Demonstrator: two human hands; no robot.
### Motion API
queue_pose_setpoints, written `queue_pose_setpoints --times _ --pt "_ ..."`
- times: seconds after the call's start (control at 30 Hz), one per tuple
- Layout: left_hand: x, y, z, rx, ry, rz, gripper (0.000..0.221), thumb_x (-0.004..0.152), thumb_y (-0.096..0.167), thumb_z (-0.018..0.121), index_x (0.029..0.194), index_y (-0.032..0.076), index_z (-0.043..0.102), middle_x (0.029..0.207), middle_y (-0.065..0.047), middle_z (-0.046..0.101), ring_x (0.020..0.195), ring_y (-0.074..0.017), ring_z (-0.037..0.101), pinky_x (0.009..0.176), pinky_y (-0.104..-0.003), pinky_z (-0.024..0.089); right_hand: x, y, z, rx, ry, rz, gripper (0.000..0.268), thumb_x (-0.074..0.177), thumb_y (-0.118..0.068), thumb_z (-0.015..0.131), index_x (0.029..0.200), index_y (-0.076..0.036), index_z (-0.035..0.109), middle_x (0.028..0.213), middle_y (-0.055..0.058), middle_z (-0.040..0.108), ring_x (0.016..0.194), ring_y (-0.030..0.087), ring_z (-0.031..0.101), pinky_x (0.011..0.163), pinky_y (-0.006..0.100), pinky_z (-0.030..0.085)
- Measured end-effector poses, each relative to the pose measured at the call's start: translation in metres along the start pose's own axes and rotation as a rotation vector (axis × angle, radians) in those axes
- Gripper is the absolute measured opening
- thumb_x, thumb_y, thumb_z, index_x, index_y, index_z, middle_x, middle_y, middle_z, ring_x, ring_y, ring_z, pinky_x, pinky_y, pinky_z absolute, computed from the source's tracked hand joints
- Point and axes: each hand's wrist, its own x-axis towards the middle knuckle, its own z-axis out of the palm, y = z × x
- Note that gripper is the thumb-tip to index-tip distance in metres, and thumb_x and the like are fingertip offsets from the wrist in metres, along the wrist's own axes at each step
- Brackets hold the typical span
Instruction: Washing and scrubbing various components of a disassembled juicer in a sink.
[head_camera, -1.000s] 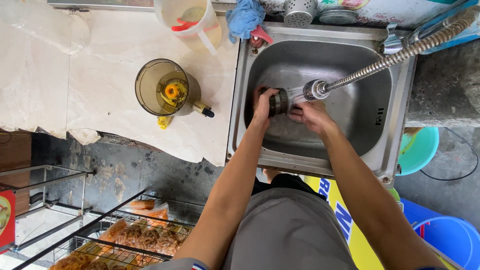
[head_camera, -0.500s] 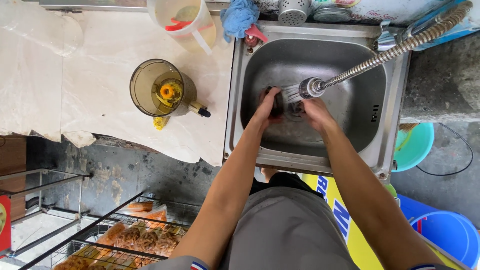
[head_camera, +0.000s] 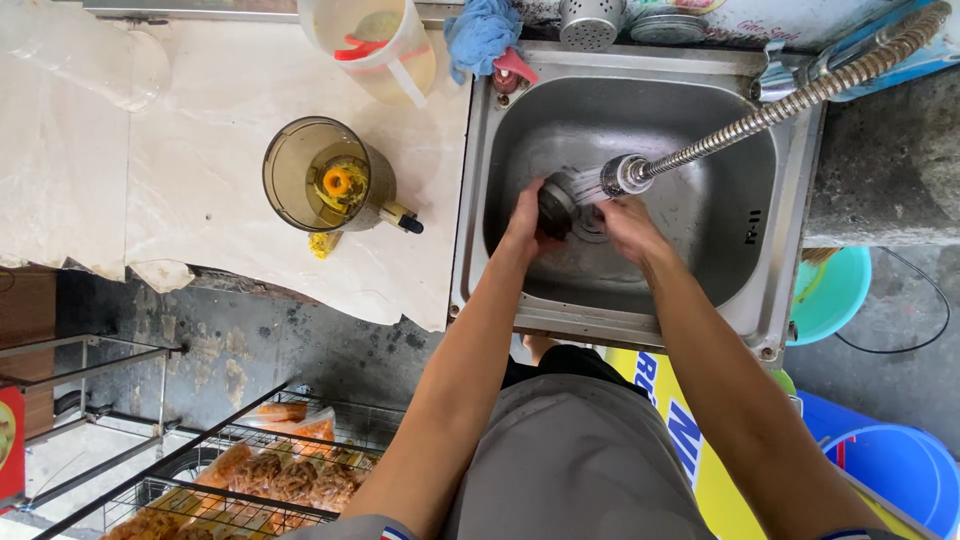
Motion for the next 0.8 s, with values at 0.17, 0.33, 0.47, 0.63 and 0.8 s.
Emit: queue_pose_setpoints --times 0.17,0.33,0.47,0.63,0.8 --pt "-0.013 0.007 0.006 -0.006 0.055 0.289 0.055 0.085 0.041 0.065 0.126 0.006 0.061 0.112 -0.014 0.068 0.101 -0.0306 0.068 0.078 -0.050 0.057 -0.041 -0.063 0.033 0.166 -0.018 0.125 0.033 0.102 -0.027 0.060 0.126 -0.006 0.060 0.125 0.005 0.066 0.108 0.018 0.064 0.092 0.042 0.055" --pt "0.011 -0.003 -0.010 -0.174 0.052 0.407 0.051 0.093 0.041 0.062 0.129 0.005 0.062 0.119 -0.011 0.068 0.106 -0.0250 0.066 0.088 -0.039 0.054 -0.052 -0.079 0.044 0.212 -0.042 0.193 0.036 0.101 -0.030 0.055 0.131 -0.010 0.052 0.124 0.006 0.064 0.104 0.023 0.068 0.089 0.044 0.060" --pt "0.110 -0.042 -0.050 -0.194 -0.067 0.482 0.057 0.092 0.044 0.056 0.136 0.009 0.063 0.128 -0.009 0.067 0.112 -0.0209 0.066 0.095 -0.037 0.055 -0.042 -0.069 0.040 0.211 -0.083 0.167 0.036 0.106 -0.034 0.054 0.130 -0.008 0.053 0.122 0.007 0.064 0.104 0.020 0.065 0.080 0.039 0.058" --pt "-0.006 0.002 -0.001 -0.020 -0.129 0.026 0.063 0.092 0.057 0.058 0.130 0.007 0.061 0.116 -0.013 0.067 0.099 -0.0265 0.063 0.082 -0.043 0.050 -0.018 -0.038 0.019 0.235 -0.086 0.069 0.039 0.109 -0.034 0.057 0.134 -0.005 0.054 0.126 0.009 0.064 0.106 0.022 0.064 0.080 0.042 0.054" --pt "-0.002 -0.005 -0.003 0.101 0.002 0.286 0.060 0.087 0.039 0.079 0.127 -0.004 0.066 0.117 -0.014 0.073 0.103 -0.0229 0.069 0.088 -0.034 0.054 -0.054 -0.090 0.048 0.171 0.008 0.240 0.036 0.100 -0.038 0.051 0.129 -0.016 0.053 0.125 0.005 0.065 0.107 0.022 0.067 0.087 0.050 0.059"
